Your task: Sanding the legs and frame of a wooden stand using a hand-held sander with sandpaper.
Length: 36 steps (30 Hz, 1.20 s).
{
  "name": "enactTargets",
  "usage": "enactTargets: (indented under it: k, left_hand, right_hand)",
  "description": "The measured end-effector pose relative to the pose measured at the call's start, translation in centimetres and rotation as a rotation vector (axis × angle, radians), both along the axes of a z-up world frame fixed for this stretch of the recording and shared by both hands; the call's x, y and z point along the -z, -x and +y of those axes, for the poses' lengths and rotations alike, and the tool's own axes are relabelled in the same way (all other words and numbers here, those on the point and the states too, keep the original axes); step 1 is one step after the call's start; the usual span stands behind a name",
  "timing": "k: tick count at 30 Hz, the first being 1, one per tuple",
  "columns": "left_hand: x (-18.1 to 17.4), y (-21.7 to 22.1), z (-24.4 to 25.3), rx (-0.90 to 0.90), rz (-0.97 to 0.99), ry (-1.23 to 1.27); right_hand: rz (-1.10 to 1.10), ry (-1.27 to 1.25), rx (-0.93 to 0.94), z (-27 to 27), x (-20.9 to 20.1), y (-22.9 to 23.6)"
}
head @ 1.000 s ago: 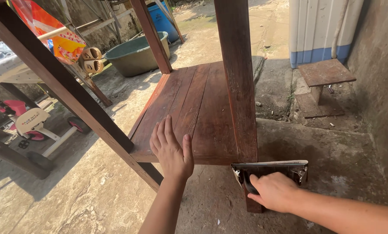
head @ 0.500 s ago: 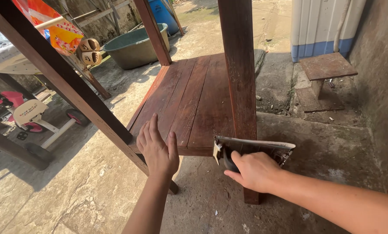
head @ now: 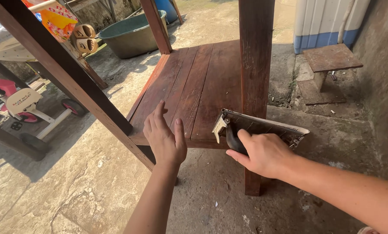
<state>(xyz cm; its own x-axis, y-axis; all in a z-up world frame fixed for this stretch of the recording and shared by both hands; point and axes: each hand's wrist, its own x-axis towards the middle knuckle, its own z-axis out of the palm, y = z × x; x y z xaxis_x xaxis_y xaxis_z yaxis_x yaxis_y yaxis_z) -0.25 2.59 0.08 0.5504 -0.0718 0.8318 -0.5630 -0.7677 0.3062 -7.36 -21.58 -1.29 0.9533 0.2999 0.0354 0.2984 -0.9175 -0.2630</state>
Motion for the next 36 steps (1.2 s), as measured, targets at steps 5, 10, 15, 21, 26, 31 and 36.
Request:
enactTargets:
  k: [5,10,15,21,26,31,36]
  left_hand:
    - [-3.2,2.3,-2.4,0.135,0.345,0.024]
    - [-3.2,6.1,-4.3,0.327,0.424,-0.301]
    - [2.5,7.1,-4.5,0.348,0.746,-0.473]
    - [6.3,8.3,-7.2,0.263,0.73,-0.904]
    - [9.5,8.1,-8.7,0.278,0.624,-0.86]
    - [7.6,10.6,-10.2,0.337,0.63,-0.817]
    - [8.9,11.1,-11.0,0.378,0.495,-0.795]
  right_hand:
    - [0.031,0.046,-0.03,1.0,3.2,-0.3]
    - [0.245,0.235,-0.107,0.0,10.7,0.5]
    - [0.33,0.416,-0.212,1.1,9.0,2.4]
    - [0.154,0.21,-0.19,-0.3,5.2,3.0]
    - [0.037,0.226,-0.23,-2.8,3.5,4.0]
    - [-0.053,0.18,-0.316,-5.0,4.5,5.4]
    - [-0.237,0.135,-0.383,-6.5,2.8,7.0]
